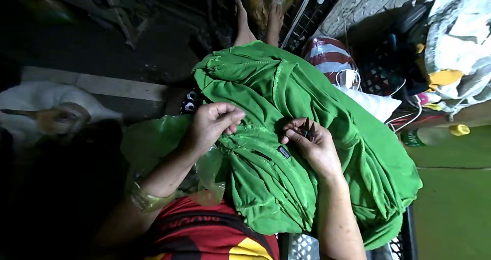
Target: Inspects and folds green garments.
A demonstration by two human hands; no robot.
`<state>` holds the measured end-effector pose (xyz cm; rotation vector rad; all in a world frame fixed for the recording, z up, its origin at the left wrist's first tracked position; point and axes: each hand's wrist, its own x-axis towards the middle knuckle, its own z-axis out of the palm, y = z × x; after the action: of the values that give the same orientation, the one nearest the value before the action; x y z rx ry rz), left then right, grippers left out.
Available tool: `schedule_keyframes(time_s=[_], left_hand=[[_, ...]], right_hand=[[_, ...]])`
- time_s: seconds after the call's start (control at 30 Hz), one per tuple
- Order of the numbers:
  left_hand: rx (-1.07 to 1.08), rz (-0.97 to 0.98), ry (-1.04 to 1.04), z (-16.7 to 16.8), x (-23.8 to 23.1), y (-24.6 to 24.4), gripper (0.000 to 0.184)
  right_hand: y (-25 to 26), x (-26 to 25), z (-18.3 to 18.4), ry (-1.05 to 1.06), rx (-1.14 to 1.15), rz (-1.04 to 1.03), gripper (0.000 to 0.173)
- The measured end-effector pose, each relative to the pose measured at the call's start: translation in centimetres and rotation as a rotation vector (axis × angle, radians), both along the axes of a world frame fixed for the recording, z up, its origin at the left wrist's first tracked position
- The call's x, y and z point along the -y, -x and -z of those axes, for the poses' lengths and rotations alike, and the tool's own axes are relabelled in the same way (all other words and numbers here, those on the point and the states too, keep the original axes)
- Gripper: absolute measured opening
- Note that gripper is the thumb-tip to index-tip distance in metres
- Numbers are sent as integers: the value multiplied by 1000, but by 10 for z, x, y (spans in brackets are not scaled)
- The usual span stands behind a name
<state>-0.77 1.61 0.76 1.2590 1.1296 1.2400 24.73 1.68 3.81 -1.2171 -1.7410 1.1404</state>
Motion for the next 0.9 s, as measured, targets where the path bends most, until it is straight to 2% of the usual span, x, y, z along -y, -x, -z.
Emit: schedule_keyframes(time_s=[0.1, 0.2, 0.3, 0.37, 0.47, 0.53, 0.63, 0.7, 0.9], left_hand=[[-177, -14, -51, -3, 14, -5, 11], [-436, -39, -248, 8, 20, -19, 16], [-552, -45, -364, 16, 18, -26, 10], [-474, 30, -198, 6, 17, -17, 11], [-109, 98, 112, 0, 11, 2, 12], [78, 83, 188, 3, 9, 8, 18], [128, 58, 193, 3, 9, 9, 20], [49, 50, 144, 4, 10, 8, 15], [-478, -42, -95, 7, 19, -10, 13]], right_hand=[[2, 0, -2, -4, -1, -4, 11], [3, 0, -3, -28, 15, -15, 10], [7, 0, -4, -52, 51, -39, 14], [7, 0, -5, -35, 61, -89, 23], [5, 1, -5, 0, 65, -137, 33], [3, 0, -5, 0, 82, -170, 34], [5, -2, -7, -58, 158, -215, 32], [9, -4, -10, -89, 209, -226, 31], [22, -15, -19, -120, 300, -245, 28]])
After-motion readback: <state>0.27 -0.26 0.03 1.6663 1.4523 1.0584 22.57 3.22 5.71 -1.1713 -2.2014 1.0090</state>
